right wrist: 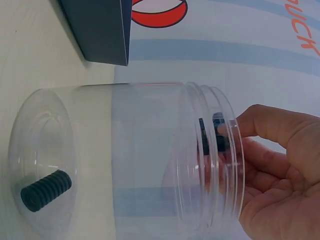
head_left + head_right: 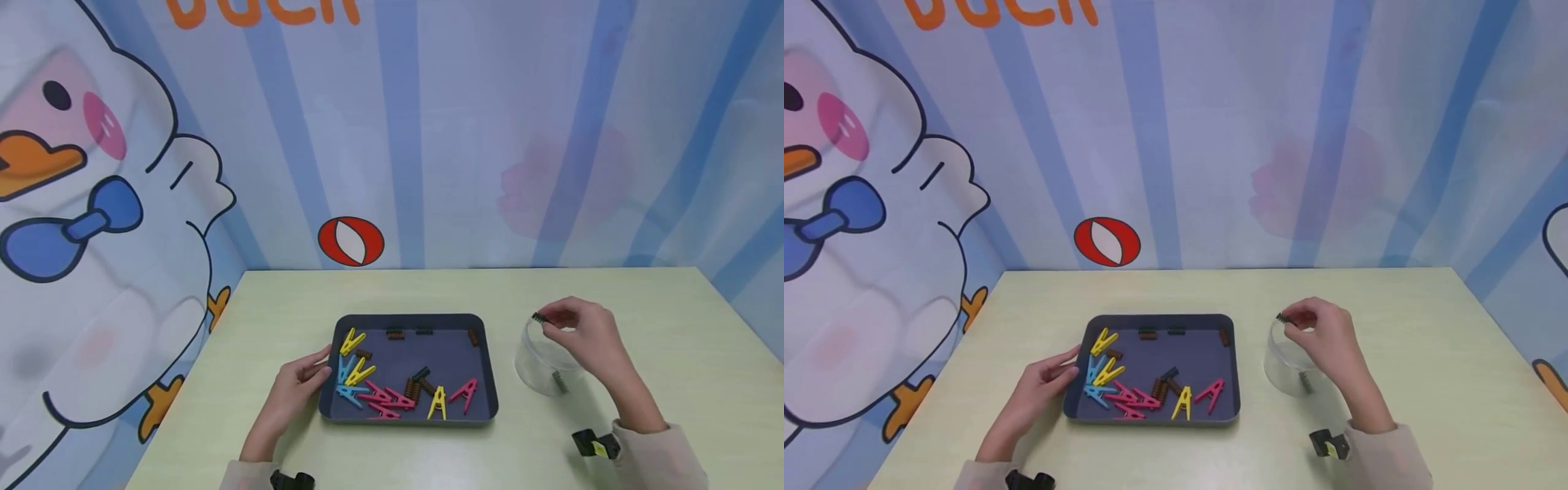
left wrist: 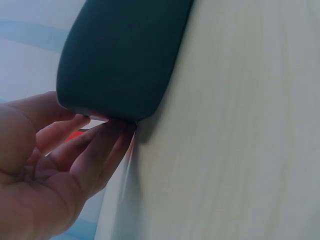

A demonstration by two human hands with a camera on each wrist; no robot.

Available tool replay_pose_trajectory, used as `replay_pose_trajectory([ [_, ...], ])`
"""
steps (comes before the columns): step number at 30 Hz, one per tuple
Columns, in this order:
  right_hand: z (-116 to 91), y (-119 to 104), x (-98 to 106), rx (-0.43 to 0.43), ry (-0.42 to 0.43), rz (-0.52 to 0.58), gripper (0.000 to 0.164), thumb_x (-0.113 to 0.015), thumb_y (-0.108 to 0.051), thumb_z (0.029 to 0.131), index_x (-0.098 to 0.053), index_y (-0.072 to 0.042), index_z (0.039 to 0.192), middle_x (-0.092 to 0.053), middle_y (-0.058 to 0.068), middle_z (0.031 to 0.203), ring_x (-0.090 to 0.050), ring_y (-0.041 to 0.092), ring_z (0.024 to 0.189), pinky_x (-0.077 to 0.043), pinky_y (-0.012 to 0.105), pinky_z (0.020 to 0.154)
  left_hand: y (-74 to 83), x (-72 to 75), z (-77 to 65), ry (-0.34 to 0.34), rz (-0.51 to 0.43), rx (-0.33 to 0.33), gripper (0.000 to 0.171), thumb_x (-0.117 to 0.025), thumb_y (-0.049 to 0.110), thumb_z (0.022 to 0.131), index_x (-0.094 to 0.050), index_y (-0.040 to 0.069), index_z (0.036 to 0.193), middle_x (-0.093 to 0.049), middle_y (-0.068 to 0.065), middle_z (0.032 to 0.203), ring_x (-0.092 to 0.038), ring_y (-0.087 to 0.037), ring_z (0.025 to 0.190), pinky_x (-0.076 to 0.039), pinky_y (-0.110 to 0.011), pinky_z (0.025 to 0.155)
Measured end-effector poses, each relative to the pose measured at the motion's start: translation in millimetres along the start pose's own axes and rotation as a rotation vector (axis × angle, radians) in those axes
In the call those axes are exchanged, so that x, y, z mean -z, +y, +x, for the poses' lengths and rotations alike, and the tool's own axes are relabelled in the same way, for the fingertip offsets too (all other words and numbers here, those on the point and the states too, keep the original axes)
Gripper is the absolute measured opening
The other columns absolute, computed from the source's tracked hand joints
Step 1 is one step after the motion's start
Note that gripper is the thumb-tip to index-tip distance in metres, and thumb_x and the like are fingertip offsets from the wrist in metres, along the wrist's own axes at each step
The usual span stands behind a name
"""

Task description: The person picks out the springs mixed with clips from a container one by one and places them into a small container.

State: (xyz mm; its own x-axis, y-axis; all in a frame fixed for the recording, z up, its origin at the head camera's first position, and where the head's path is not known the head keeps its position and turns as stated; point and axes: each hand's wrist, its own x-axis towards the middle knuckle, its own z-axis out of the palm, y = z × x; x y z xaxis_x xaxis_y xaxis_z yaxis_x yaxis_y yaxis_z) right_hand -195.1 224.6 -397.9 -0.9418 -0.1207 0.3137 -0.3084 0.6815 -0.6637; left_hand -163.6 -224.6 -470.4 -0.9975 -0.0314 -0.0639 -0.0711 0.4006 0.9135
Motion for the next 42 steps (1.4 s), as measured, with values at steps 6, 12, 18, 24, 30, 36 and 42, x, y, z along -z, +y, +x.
replay_pose_trajectory([
  [6,-1,2,-1,-0.033,-0.011,-0.009,0.017,-0.071,0.001,0.086,-0.072,0.001,0.104,-0.072,0.011,0.093,-0.069,0.027,0.083,-0.052,0.024,0.07,2.1,1.6,-2.5,0.0,0.008,0.004,0.043,-0.063,0.006,0.098,-0.056,0.004,0.14,-0.06,-0.019,0.135,-0.062,-0.032,0.119,-0.05,-0.044,0.098],
  [12,-2,3,-2,-0.05,-0.019,0.003,0.017,-0.071,0.001,0.086,-0.073,0.001,0.103,-0.072,0.011,0.092,-0.069,0.026,0.083,-0.052,0.023,0.07,2.1,1.4,-3.0,0.0,0.021,0.01,0.044,-0.063,0.005,0.098,-0.056,0.003,0.141,-0.058,-0.018,0.137,-0.061,-0.032,0.12,-0.05,-0.044,0.099],
  [18,-2,4,-4,-0.08,-0.035,-0.002,0.016,-0.071,-0.002,0.088,-0.073,0.001,0.103,-0.072,0.011,0.093,-0.069,0.025,0.083,-0.052,0.025,0.07,1.7,0.7,-1.4,0.004,0.034,0.019,0.044,-0.063,0.005,0.098,-0.056,0.005,0.141,-0.057,-0.015,0.14,-0.06,-0.032,0.121,-0.05,-0.043,0.099],
  [24,-2,1,-6,-0.091,-0.041,-0.012,0.015,-0.071,-0.005,0.09,-0.073,0.003,0.103,-0.072,0.013,0.092,-0.068,0.026,0.082,-0.053,0.029,0.068,2.3,1.2,-0.9,-0.001,0.028,0.016,0.044,-0.063,0.006,0.098,-0.056,0.005,0.141,-0.058,-0.017,0.138,-0.061,-0.032,0.12,-0.05,-0.044,0.099],
  [30,-2,-3,-4,-0.065,-0.016,0.001,0.016,-0.07,-0.005,0.091,-0.073,0.002,0.106,-0.072,0.016,0.099,-0.07,0.031,0.089,-0.054,0.025,0.069,2.2,1.2,-0.4,-0.005,0.021,0.007,0.043,-0.063,0.006,0.098,-0.056,0.004,0.141,-0.06,-0.019,0.134,-0.062,-0.032,0.118,-0.051,-0.044,0.098],
  [36,0,-10,-7,-0.001,0.012,0.03,0.015,-0.072,-0.003,0.09,-0.073,0.0,0.104,-0.073,0.013,0.098,-0.071,0.029,0.088,-0.053,0.021,0.072,1.8,1.2,0.2,-0.005,0.02,0.004,0.043,-0.063,0.005,0.098,-0.057,0.004,0.14,-0.062,-0.019,0.132,-0.064,-0.032,0.116,-0.051,-0.044,0.098],
  [42,2,-18,-12,0.036,0.005,0.056,0.015,-0.075,-0.002,0.088,-0.074,-0.002,0.102,-0.073,0.009,0.097,-0.071,0.024,0.086,-0.053,0.018,0.073,1.6,1.1,0.7,-0.012,0.006,0.006,0.043,-0.063,0.005,0.098,-0.057,0.004,0.14,-0.062,-0.02,0.132,-0.064,-0.032,0.116,-0.051,-0.044,0.098],
])
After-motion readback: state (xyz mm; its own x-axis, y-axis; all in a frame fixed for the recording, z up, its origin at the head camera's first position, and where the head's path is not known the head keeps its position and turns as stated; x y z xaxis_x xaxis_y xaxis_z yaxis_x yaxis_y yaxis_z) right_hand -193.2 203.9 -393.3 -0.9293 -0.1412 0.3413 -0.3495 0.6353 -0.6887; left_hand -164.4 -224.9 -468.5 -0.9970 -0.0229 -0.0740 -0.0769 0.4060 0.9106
